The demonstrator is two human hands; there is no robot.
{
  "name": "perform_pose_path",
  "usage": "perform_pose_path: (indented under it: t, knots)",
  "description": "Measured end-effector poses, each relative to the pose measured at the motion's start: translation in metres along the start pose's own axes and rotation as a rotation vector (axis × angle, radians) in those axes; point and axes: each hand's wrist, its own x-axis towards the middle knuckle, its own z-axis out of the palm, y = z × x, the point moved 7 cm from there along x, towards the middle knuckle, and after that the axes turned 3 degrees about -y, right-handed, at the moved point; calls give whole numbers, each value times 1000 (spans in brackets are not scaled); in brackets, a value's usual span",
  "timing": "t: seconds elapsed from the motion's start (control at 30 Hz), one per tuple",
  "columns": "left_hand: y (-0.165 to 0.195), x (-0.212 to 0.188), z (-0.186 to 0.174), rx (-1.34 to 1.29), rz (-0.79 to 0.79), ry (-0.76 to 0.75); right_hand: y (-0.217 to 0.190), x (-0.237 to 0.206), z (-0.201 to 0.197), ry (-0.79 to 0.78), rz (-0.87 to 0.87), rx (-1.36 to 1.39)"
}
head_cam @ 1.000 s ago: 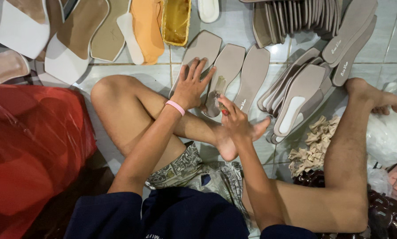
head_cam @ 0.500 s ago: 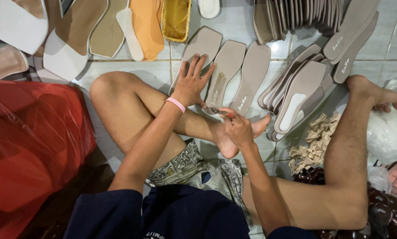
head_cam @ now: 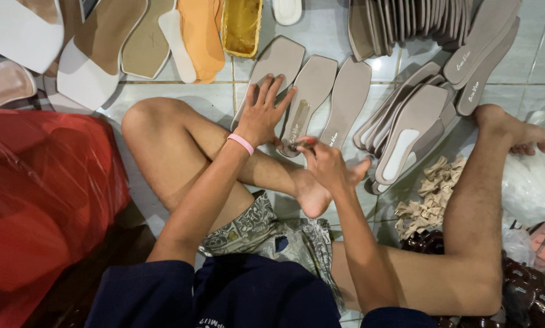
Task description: The person sits on the floor and applies glue to shoe insoles using a brush, then places white inserts onto the glued areas. They repeat this process on multiple insoles, arranging them on the floor.
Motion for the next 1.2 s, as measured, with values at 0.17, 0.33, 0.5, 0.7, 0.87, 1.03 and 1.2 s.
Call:
perform_pose_path:
  t: [0.17,0.33,0.5,0.7,0.87,1.03,1.2]
  knots:
    - [-1,1,0,-20,-14,-49,11,30,-11,67,70,-89]
    - [0,1,-2,17,-24,-74,6,57,-25,144,-65,-52]
    - [2,0,-5,24,-15,-60,16,72,-37,197,-4,-37]
    - [1,1,-5,-6,-14,-54,30,65,-41,174,148,106]
    - [1,2,-4,-5,-20,-70,29,51,-55,282,104,166]
    - [2,1,-5,-3,-16,-70,27,51,-53,288,65,144]
    - [2,1,-5,-17,-20,-79,24,54,-45,282,68,35]
